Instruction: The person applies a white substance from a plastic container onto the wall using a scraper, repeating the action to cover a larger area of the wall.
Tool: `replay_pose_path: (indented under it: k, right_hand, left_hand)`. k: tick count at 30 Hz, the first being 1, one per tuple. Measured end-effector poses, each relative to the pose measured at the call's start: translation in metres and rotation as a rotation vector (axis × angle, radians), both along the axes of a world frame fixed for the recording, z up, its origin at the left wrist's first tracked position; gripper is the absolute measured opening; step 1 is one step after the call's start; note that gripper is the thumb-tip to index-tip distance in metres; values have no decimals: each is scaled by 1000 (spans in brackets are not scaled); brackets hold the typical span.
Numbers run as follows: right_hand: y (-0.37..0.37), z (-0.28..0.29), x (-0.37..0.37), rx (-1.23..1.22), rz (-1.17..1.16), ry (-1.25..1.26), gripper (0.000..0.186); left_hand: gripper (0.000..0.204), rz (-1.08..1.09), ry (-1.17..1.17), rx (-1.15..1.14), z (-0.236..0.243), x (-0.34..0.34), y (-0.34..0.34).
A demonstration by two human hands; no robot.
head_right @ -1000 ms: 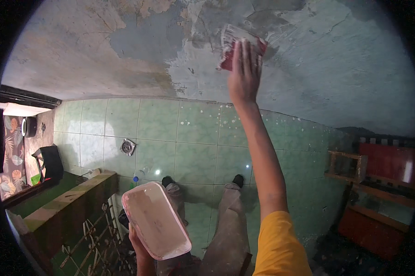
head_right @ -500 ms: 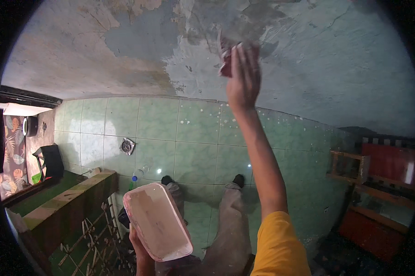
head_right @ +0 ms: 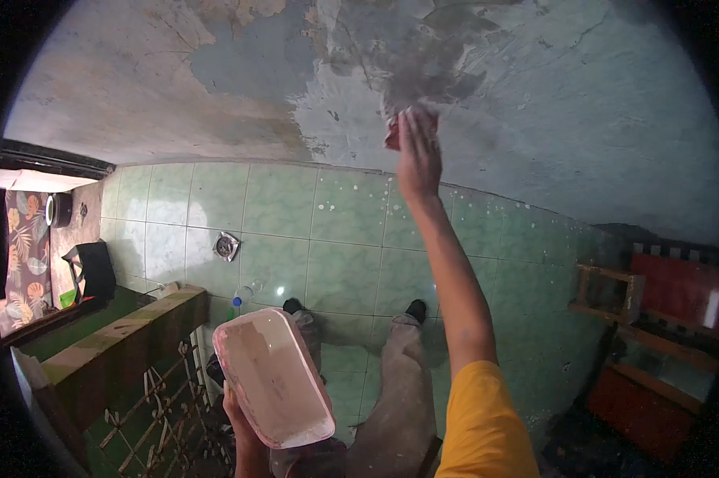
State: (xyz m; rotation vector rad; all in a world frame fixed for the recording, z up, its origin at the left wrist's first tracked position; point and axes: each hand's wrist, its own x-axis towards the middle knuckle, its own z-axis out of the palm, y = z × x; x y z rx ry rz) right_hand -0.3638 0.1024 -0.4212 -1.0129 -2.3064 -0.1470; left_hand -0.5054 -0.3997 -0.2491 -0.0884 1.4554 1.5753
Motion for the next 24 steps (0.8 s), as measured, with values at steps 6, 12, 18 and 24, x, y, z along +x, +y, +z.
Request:
replay_pose_path:
  k: [6, 12, 18, 24]
  right_hand:
    - [12, 69, -38, 231, -107, 161, 69]
    - [29, -78, -50, 233, -192, -49, 65]
    - [5, -170, -50, 37, -163, -74, 67]
    - [-50, -105, -39, -347, -51, 299, 53]
  left_hand:
    - [59, -102, 181, -192, -24, -2, -32]
    - [51, 70, 72, -289, -40, -10, -9]
    - [48, 86, 324, -290, -83, -40, -25]
    - [47, -103, 232, -281, -57, -58, -6]
